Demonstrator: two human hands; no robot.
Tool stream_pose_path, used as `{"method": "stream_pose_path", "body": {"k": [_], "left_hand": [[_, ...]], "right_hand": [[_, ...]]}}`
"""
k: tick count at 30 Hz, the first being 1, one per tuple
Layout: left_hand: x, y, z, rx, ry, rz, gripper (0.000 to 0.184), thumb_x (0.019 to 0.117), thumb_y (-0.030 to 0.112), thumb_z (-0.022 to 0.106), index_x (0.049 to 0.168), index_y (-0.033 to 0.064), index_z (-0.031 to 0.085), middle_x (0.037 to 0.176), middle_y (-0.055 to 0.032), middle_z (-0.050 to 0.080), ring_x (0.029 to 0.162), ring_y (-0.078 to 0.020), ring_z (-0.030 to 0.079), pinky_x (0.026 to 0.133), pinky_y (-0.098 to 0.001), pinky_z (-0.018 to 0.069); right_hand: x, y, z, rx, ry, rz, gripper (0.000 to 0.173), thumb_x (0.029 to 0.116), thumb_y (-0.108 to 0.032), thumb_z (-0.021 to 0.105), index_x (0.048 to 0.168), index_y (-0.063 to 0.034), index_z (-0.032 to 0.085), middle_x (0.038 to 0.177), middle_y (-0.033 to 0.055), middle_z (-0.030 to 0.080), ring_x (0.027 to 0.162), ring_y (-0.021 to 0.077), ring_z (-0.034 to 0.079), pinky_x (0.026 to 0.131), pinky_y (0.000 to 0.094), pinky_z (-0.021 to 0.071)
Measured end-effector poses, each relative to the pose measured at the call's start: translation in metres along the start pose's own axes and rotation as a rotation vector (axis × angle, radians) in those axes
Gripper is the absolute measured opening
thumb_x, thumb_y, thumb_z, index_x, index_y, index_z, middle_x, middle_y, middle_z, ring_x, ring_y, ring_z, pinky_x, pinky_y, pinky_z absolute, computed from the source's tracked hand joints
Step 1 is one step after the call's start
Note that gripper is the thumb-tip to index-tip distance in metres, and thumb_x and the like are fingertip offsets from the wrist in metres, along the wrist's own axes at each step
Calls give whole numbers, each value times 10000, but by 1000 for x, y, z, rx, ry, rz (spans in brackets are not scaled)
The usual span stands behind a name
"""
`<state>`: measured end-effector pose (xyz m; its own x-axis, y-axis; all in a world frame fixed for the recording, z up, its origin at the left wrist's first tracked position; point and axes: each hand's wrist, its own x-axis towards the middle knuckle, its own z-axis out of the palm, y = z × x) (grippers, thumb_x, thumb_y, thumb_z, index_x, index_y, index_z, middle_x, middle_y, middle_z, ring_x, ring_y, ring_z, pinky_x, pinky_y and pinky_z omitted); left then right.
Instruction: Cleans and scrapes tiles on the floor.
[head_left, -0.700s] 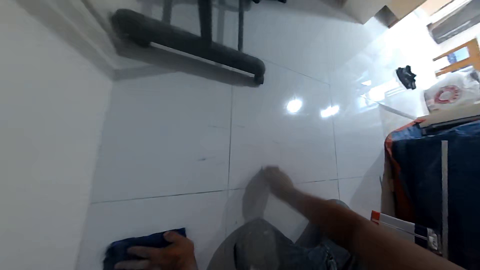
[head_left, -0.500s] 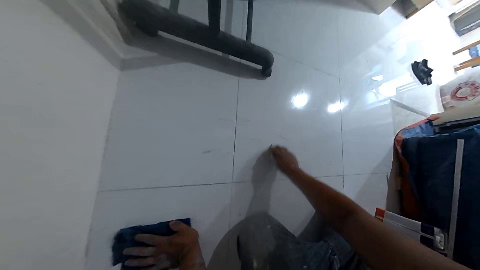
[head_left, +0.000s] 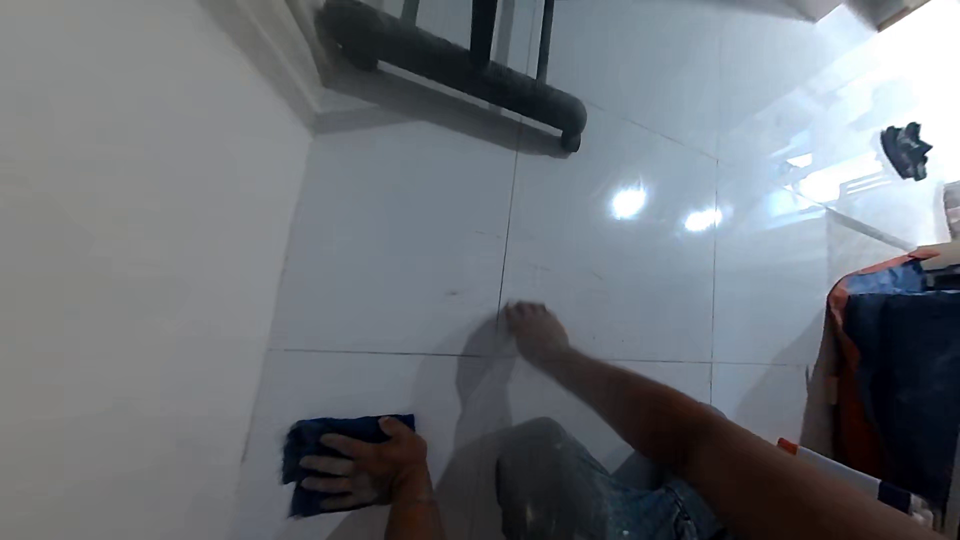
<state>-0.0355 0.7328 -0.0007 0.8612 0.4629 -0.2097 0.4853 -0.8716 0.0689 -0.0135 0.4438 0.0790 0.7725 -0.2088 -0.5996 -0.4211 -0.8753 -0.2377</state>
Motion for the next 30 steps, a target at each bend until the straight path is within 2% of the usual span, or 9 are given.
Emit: {"method": "stream_pose_path", "body": {"k": [3,7,9,12,16,18,21,25,30], "left_hand": [[0,1,-5,-31,-13,-6,820,1006,554,443,1623,53,242,1676,-269,153,1557,-467,103,1208,-690,77],[-1,-3,-6,9,-29,-12,814,1009,567,433,1629,77,239,1681,-246,160,1559,-449,118,1210,-678,93],[0,-4,-6,-6,-10,0,813,1008,562,432,1625,67,245,1676,-255,171,1557,-457,121,1211,-680,89],[-1,-2,-6,-5,-4,0,821,1004,566,429,1621,55,250,1671,-265,179,1554,-461,131,1206,-683,97],[-1,-4,-10,9,-24,-11,814,1010,564,438,1626,71,240,1678,-242,175,1560,-439,129,1210,-679,89],[-1,-6,-8,2,-17,-5,819,1006,571,437,1625,69,246,1677,-252,168,1560,-444,125,1216,-674,90],[-3,-4,-10,-27,-24,13,830,1012,562,426,1623,37,226,1676,-276,133,1558,-461,102,1219,-673,73],[0,-8,-7,-13,-3,27,797,1029,515,426,1625,32,210,1676,-280,123,1557,-462,105,1216,-673,95],[-2,-6,-7,-20,-17,63,791,1045,523,397,1624,20,205,1667,-296,136,1553,-474,109,1217,-678,82]], "right_hand": [[-10,13,-11,-3,-43,-7,423,1077,-142,466,1491,-76,521,1525,186,504,1434,379,445,1153,564,377],[36,36,-43,39,74,172,387,1025,-116,530,1407,-123,585,1414,147,598,1300,369,573,1009,583,509],[19,17,-13,-9,96,38,366,1014,-149,565,1373,-97,607,1355,173,620,1264,373,587,1008,573,511],[3,-3,-7,-38,-14,-102,387,1077,-178,485,1447,-98,565,1479,165,549,1395,371,486,1126,571,404],[40,46,-54,80,122,192,374,1063,-157,498,1427,-117,573,1437,149,585,1323,369,557,1047,579,482],[-2,66,-20,54,120,224,439,1040,-141,524,1479,-123,531,1467,154,560,1341,375,542,1046,579,491],[-107,90,52,71,14,258,509,1040,-107,468,1548,-91,452,1571,159,464,1467,347,417,1166,527,388],[-125,144,44,221,81,656,433,1058,-128,461,1484,-81,520,1505,167,529,1395,331,508,1135,487,437],[-127,72,63,215,-42,318,480,1072,-141,421,1548,-94,452,1591,154,441,1492,345,381,1180,531,360]]}}
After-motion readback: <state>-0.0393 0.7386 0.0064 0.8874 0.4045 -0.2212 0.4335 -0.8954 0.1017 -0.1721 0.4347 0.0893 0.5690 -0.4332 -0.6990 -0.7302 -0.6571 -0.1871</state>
